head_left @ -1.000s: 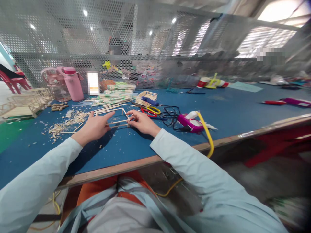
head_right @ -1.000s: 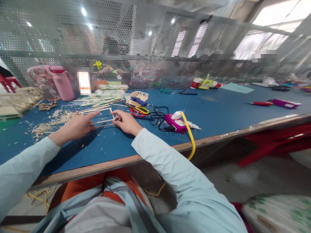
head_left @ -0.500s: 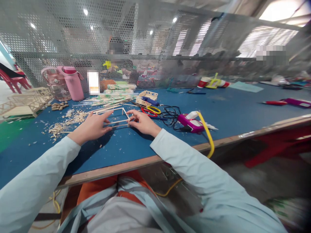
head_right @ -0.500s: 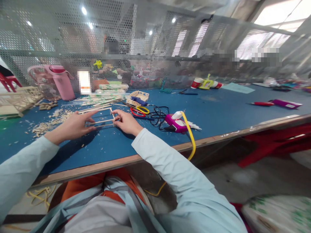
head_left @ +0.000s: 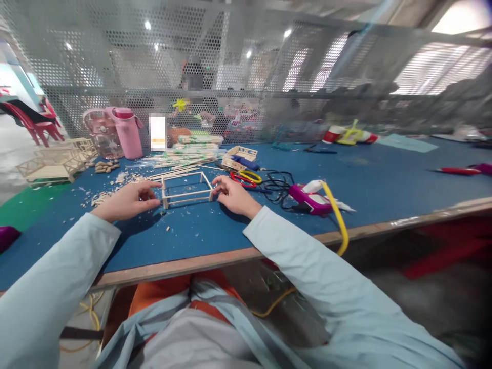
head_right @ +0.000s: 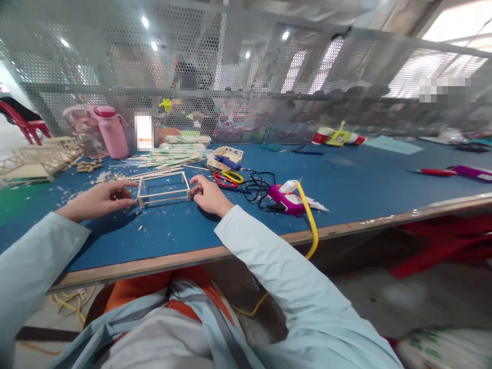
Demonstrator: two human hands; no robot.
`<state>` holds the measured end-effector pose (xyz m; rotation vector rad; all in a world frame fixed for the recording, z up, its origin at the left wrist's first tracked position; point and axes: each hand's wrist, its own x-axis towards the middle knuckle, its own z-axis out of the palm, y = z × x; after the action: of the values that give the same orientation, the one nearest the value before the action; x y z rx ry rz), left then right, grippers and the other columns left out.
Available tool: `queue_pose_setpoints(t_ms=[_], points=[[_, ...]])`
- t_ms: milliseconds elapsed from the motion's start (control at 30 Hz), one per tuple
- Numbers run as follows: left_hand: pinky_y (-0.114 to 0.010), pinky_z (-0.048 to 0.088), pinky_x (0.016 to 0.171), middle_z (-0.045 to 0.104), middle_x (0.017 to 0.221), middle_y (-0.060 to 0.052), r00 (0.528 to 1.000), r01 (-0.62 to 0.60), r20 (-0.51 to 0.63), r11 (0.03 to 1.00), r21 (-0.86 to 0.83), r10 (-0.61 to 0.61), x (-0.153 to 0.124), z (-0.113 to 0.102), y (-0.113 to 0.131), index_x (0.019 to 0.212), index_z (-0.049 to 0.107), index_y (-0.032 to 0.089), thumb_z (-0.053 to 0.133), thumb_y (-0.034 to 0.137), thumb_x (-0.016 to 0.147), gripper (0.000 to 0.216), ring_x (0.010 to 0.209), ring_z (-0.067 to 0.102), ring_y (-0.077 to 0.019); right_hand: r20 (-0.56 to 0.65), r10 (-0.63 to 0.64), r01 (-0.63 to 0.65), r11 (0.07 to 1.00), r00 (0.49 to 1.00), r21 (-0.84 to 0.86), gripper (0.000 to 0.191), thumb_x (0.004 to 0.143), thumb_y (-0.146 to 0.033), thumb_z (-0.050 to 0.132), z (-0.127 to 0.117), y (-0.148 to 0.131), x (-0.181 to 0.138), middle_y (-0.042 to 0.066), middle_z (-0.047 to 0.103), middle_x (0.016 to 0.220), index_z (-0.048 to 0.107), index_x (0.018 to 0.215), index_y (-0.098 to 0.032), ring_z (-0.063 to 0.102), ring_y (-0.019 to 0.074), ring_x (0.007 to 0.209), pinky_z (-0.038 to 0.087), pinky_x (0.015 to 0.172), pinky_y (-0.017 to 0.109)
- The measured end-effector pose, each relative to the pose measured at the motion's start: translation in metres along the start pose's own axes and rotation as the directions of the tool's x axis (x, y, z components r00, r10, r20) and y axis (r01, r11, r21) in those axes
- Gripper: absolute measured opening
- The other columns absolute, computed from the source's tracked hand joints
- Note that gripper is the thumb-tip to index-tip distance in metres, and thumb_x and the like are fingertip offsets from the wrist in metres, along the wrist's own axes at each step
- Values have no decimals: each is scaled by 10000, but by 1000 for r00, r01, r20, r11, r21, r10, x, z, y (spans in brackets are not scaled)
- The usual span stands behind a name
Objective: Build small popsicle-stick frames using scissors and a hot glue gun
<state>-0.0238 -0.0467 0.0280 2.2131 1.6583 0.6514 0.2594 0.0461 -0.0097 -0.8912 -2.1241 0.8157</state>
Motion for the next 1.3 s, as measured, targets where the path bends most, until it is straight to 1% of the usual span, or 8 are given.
queue_pose_setpoints(t_ms=[200, 300, 400, 567, 700, 800, 1167, 1300], points=[[-281, 444, 674, 698, 858, -66, 989, 4, -145, 996, 90, 9, 7, 14, 10, 1081, 641, 160, 444, 490, 771, 494, 715, 600, -191, 15, -20, 21, 1000, 1000, -12, 258, 761, -220, 467, 0, -8, -1, 3, 590, 697, 577, 980, -140, 520, 94, 567, 409, 580, 228], [-291, 450, 722, 696, 922, -88, 981, 1, -191, 996, 88, 16, 7, 15, 10, 989, 680, 148, 442, 478, 763, 466, 780, 606, -206, 5, -42, 42, 998, 999, -53, 266, 776, -232, 467, -1, -11, -2, 20, 614, 714, 610, 973, -128, 527, 94, 574, 416, 583, 229], [-295, 459, 699, 693, 912, -87, 978, 16, -210, 997, 76, 0, 6, 14, 12, 994, 674, 142, 439, 457, 754, 460, 743, 600, -199, -49, -81, 77, 994, 996, -77, 274, 756, -210, 494, -1, -11, -2, 49, 652, 813, 630, 980, -130, 551, 99, 626, 439, 624, 239], [-291, 480, 689, 693, 825, -64, 989, 40, -141, 999, -8, -41, 4, 14, 11, 1094, 613, 130, 488, 371, 697, 481, 718, 616, -189, -72, -87, 82, 994, 994, -70, 243, 698, -167, 542, -1, -12, -3, 58, 674, 827, 651, 912, -129, 601, 131, 733, 469, 706, 266], [-307, 499, 705, 703, 812, -72, 995, 66, -61, 986, -152, -76, 5, 19, 7, 1174, 544, 109, 542, 367, 666, 570, 734, 645, -198, -54, -43, 45, 998, 998, 33, 203, 675, -157, 563, 1, -10, -2, 39, 678, 800, 647, 860, -146, 620, 129, 722, 486, 710, 271], [-317, 502, 715, 708, 817, -89, 990, 105, -64, 970, -221, -122, 6, 22, 6, 1167, 543, 96, 564, 375, 658, 581, 756, 656, -213, -31, 5, -1, 994, 1000, 111, 207, 669, -140, 559, 2, -9, -1, 33, 678, 776, 645, 857, -146, 624, 123, 689, 491, 675, 258], [-326, 502, 697, 715, 793, -73, 988, 112, -90, 982, -151, -127, 7, 23, 6, 1158, 567, 120, 571, 430, 667, 581, 736, 658, -221, -19, 72, -68, 984, 997, 164, 203, 675, -159, 574, 2, -9, -1, 28, 670, 713, 646, 862, -129, 603, 104, 601, 479, 570, 225], [-328, 500, 703, 713, 801, -72, 989, 109, -86, 984, -143, -122, 6, 22, 8, 1169, 563, 123, 559, 407, 669, 576, 739, 654, -222, -5, 76, -74, 985, 997, 157, 216, 681, -139, 547, 2, -10, -1, 27, 660, 704, 630, 880, -132, 595, 102, 592, 462, 541, 212]])
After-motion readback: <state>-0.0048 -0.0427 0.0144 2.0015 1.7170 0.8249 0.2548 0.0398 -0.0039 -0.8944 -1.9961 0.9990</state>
